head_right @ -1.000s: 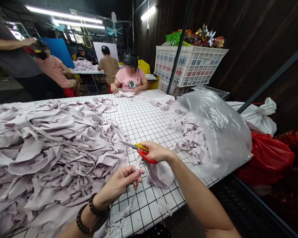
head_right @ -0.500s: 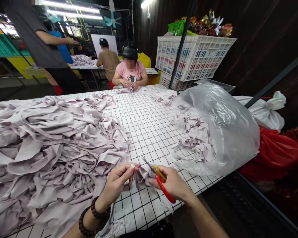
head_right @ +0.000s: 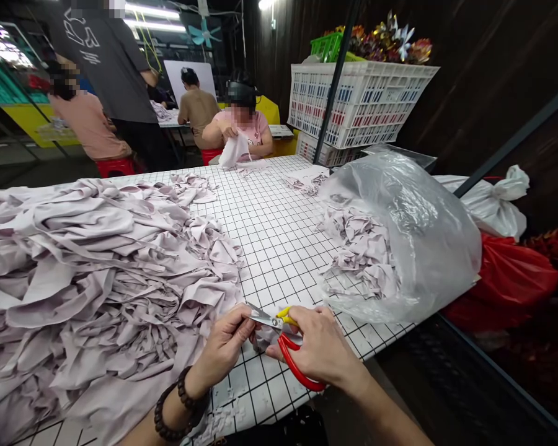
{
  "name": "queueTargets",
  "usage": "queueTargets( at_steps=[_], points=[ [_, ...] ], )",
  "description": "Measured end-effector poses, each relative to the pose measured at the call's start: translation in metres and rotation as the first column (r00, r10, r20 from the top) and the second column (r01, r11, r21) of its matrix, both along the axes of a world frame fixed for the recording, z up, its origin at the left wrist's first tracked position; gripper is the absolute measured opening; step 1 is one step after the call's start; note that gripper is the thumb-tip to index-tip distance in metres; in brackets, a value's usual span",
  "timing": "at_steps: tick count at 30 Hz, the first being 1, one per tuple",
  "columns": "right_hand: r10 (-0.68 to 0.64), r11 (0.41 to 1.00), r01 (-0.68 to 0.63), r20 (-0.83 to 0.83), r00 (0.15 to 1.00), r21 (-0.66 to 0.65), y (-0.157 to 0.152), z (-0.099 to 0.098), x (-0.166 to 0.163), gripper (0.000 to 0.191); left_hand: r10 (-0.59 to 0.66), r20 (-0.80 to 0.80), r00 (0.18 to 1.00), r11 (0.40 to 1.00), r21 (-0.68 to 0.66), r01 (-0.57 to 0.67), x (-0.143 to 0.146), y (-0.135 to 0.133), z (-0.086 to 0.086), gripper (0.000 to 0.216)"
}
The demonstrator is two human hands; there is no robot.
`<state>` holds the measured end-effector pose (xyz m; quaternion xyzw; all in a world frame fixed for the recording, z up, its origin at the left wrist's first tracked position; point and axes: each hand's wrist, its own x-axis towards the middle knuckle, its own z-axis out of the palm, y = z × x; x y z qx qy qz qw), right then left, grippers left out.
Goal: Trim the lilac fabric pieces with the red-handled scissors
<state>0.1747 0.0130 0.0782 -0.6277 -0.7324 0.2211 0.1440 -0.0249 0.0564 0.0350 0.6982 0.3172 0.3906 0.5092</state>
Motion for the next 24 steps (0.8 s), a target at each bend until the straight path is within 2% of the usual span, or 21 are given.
queueTargets(
  at_steps=[7, 24],
  points=[
    [0.004, 0.999, -0.003, -0.006, 1.000, 0.049, 0.000, 0.002, -0.002, 0.032, -0.018, 0.020, 1.000, 1.000, -0.007, 0.018, 0.002, 0.000, 0.002, 0.023],
    [0.047, 0.985, -0.056, 0.058, 0.997, 0.161, -0.004, -0.014, 0.004, 0.040, -0.086, 0.108, 0.990, 0.978, -0.178, 0.105, 0.002, -0.005, -0.006, 0.026]
  ],
)
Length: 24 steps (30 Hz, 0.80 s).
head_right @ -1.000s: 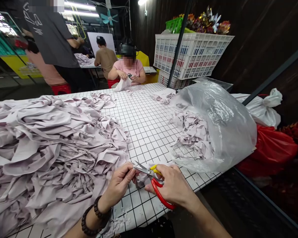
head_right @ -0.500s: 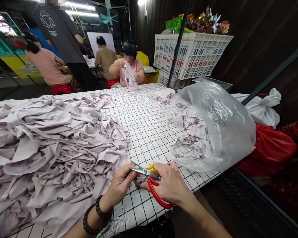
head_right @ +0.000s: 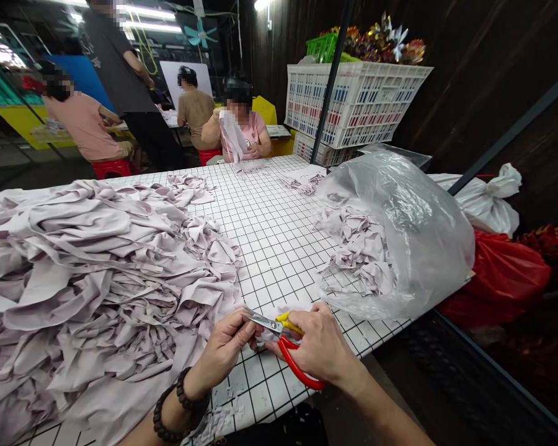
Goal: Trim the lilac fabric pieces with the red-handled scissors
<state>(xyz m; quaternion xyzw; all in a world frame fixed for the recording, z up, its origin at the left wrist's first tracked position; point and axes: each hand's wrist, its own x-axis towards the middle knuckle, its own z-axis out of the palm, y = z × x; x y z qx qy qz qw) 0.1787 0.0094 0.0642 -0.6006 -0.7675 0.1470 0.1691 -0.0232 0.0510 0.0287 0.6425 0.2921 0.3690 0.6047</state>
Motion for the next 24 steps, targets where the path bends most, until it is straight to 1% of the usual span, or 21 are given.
queueTargets(
  at_steps=[4, 6, 7, 9, 10, 11, 12, 13, 14, 15, 16, 17, 18, 19, 20, 21, 22, 23, 24],
  points=[
    [-0.012, 1.000, 0.012, -0.001, 1.000, 0.000, -0.001, -0.004, 0.005, 0.042, 0.000, -0.060, 0.998, 1.000, 0.030, 0.001, 0.000, 0.002, 0.007, 0.028],
    [-0.055, 0.997, 0.052, -0.044, 0.998, -0.064, -0.001, -0.005, 0.016, 0.041, 0.021, -0.157, 0.987, 0.994, 0.111, -0.003, 0.003, 0.004, 0.007, 0.029],
    [-0.098, 0.989, 0.089, -0.072, 0.993, -0.116, 0.001, -0.006, 0.024, 0.039, 0.059, -0.227, 0.972, 0.983, 0.180, -0.018, 0.005, 0.006, 0.005, 0.027],
    [-0.227, 0.954, 0.207, -0.074, 0.971, -0.215, 0.006, -0.008, 0.046, 0.035, 0.181, -0.392, 0.902, 0.938, 0.343, -0.039, 0.014, 0.008, -0.008, 0.020],
    [-0.307, 0.927, 0.294, -0.022, 0.951, -0.235, 0.012, -0.010, 0.059, 0.033, 0.241, -0.472, 0.848, 0.910, 0.414, -0.027, 0.020, 0.009, -0.017, 0.027],
    [-0.389, 0.893, 0.392, 0.057, 0.919, -0.222, 0.018, -0.012, 0.072, 0.031, 0.285, -0.545, 0.788, 0.885, 0.465, 0.002, 0.026, 0.009, -0.028, 0.040],
    [-0.465, 0.856, 0.485, 0.146, 0.873, -0.178, 0.027, -0.015, 0.085, 0.028, 0.305, -0.613, 0.729, 0.871, 0.489, 0.047, 0.033, 0.009, -0.039, 0.050],
    [-0.531, 0.816, 0.565, 0.231, 0.816, -0.121, 0.036, -0.018, 0.097, 0.025, 0.298, -0.674, 0.676, 0.867, 0.487, 0.103, 0.040, 0.010, -0.049, 0.051],
    [-0.576, 0.785, 0.615, 0.277, 0.769, -0.074, 0.047, -0.022, 0.107, 0.021, 0.271, -0.724, 0.635, 0.871, 0.466, 0.159, 0.045, 0.011, -0.057, 0.045],
    [-0.602, 0.767, 0.641, 0.300, 0.740, -0.041, 0.058, -0.026, 0.116, 0.018, 0.234, -0.759, 0.607, 0.879, 0.432, 0.202, 0.048, 0.015, -0.061, 0.034],
    [-0.611, 0.761, 0.648, 0.309, 0.729, -0.022, 0.070, -0.030, 0.123, 0.016, 0.198, -0.777, 0.598, 0.889, 0.399, 0.225, 0.048, 0.020, -0.061, 0.026],
    [-0.606, 0.768, 0.641, 0.308, 0.733, -0.015, 0.080, -0.035, 0.128, 0.016, 0.177, -0.776, 0.606, 0.898, 0.380, 0.224, 0.044, 0.028, -0.056, 0.020],
    [-0.593, 0.779, 0.627, 0.308, 0.744, -0.013, 0.089, -0.039, 0.131, 0.018, 0.192, -0.757, 0.625, 0.904, 0.385, 0.188, 0.036, 0.039, -0.046, 0.018],
    [-0.576, 0.794, 0.608, 0.308, 0.757, -0.012, 0.097, -0.042, 0.133, 0.019, 0.248, -0.723, 0.644, 0.901, 0.416, 0.121, 0.024, 0.052, -0.032, 0.016],
    [-0.557, 0.809, 0.588, 0.307, 0.772, -0.012, 0.102, -0.045, 0.133, 0.020, 0.354, -0.684, 0.638, 0.877, 0.480, 0.027, 0.009, 0.067, -0.015, 0.014],
    [-0.540, 0.822, 0.569, 0.303, 0.785, -0.009, 0.106, -0.047, 0.133, 0.020, 0.497, -0.639, 0.587, 0.822, 0.563, -0.084, -0.010, 0.083, 0.003, 0.013],
    [-0.527, 0.834, 0.552, 0.296, 0.797, -0.002, 0.108, -0.049, 0.131, 0.020, 0.635, -0.597, 0.491, 0.740, 0.653, -0.163, -0.030, 0.100, 0.022, 0.014],
    [-0.517, 0.843, 0.538, 0.284, 0.807, 0.007, 0.109, -0.049, 0.128, 0.019, 0.740, -0.557, 0.377, 0.648, 0.740, -0.179, -0.051, 0.117, 0.039, 0.019],
    [-0.509, 0.852, 0.523, 0.267, 0.818, 0.022, 0.108, -0.048, 0.124, 0.018, 0.793, -0.550, 0.263, 0.596, 0.790, -0.146, -0.070, 0.133, 0.053, 0.024]
  ],
)
